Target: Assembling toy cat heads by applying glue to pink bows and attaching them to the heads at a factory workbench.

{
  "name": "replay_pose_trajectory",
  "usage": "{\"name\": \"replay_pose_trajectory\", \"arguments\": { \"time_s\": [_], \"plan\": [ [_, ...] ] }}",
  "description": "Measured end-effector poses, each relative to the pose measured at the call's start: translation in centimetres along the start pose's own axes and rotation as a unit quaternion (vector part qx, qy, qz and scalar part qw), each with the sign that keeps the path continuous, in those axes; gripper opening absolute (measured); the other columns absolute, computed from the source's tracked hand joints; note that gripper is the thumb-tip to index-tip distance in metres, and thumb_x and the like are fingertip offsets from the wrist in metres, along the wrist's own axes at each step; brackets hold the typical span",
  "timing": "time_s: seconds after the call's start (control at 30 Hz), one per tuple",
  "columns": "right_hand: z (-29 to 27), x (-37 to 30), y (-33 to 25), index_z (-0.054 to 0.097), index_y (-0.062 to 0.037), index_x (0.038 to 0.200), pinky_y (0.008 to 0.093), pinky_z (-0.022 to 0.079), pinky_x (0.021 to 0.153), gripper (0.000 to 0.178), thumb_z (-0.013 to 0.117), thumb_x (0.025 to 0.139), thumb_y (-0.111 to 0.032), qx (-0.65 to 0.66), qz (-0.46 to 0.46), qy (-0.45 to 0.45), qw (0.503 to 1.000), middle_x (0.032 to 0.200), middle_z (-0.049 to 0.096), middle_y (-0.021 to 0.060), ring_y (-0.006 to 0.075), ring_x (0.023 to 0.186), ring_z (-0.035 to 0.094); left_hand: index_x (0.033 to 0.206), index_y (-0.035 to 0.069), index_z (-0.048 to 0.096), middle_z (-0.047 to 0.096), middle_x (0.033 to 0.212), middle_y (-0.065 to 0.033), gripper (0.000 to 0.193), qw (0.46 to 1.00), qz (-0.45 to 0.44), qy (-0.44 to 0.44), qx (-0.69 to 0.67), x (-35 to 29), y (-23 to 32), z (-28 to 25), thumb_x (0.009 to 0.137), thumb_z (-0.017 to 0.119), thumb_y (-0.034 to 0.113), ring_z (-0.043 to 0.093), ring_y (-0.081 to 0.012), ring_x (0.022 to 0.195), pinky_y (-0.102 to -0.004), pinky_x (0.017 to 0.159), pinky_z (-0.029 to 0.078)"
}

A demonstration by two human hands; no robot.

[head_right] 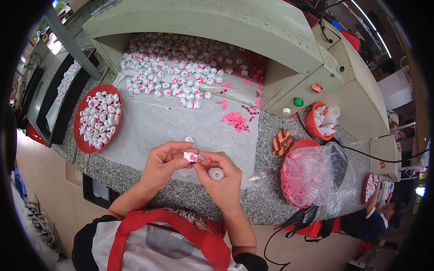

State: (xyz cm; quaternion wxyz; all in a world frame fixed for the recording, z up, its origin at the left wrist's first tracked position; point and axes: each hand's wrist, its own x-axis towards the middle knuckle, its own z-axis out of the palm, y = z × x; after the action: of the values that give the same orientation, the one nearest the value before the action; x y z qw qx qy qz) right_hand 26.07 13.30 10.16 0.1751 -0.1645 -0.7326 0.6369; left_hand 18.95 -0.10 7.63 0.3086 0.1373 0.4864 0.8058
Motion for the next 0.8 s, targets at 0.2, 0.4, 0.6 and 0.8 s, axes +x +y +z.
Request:
{"name": "replay_pose_trajectory", "arguments": {
  "time_s": [0.2, 0.4, 0.6, 0.8],
  "plan": [
    [-0.1, 0.8, 1.0, 0.062, -0.0006, 0.084, 0.0185, 0.042, 0.061, 0.018, 0.067, 0.068, 0.004, 0.002, 0.001, -0.042, 0.999, 0.074, 0.057, 0.0013, 0.0065, 0.069, 0.054, 0.107, -0.003, 0.053, 0.06, 0.097, -0.0118, 0.026, 0.998, 0.058, 0.027, 0.029, 0.2, -1.6, 0.7, 0.081, 0.054, -0.001, 0.058, -0.0183, 0.09, -0.0291, 0.078, 0.049],
    [1.1, 3.1, 5.0, 0.062, -0.0021, 0.085, 0.0204, 0.044, 0.057, 0.022, 0.068, 0.065, 0.004, -0.062, -0.038, -0.043, 0.996, 0.08, 0.057, 0.0055, 0.0095, 0.065, 0.055, 0.105, -0.002, 0.054, 0.06, 0.094, -0.0102, 0.023, 0.993, -0.057, 0.092, -0.042, 1.9, -4.0, -1.6, 0.084, 0.053, 0.005, 0.059, -0.0142, 0.083, -0.0267, 0.074, 0.05],
    [0.7, 1.6, 3.4, 0.062, -0.0017, 0.087, 0.0222, 0.046, 0.058, 0.024, 0.068, 0.065, 0.006, 0.011, -0.153, -0.046, 0.987, 0.083, 0.057, 0.0082, 0.0117, 0.068, 0.057, 0.103, -0.002, 0.051, 0.061, 0.089, -0.0115, 0.024, 0.999, -0.018, 0.038, -0.007, 0.2, -0.3, -0.8, 0.081, 0.057, 0.003, 0.06, -0.0143, 0.079, -0.025, 0.069, 0.05],
    [-0.1, 1.4, 3.5, 0.057, 0.0032, 0.084, 0.0242, 0.048, 0.054, 0.019, 0.066, 0.068, 0.005, 0.19, -0.034, -0.153, 0.969, 0.086, 0.057, 0.0146, 0.0166, 0.067, 0.057, 0.101, -0.003, 0.05, 0.061, 0.089, -0.0138, 0.024, 0.998, 0.015, -0.038, 0.044, -1.2, 0.5, -0.8, 0.078, 0.056, -0.006, 0.061, -0.0178, 0.081, -0.0259, 0.068, 0.051]
  ]
}}
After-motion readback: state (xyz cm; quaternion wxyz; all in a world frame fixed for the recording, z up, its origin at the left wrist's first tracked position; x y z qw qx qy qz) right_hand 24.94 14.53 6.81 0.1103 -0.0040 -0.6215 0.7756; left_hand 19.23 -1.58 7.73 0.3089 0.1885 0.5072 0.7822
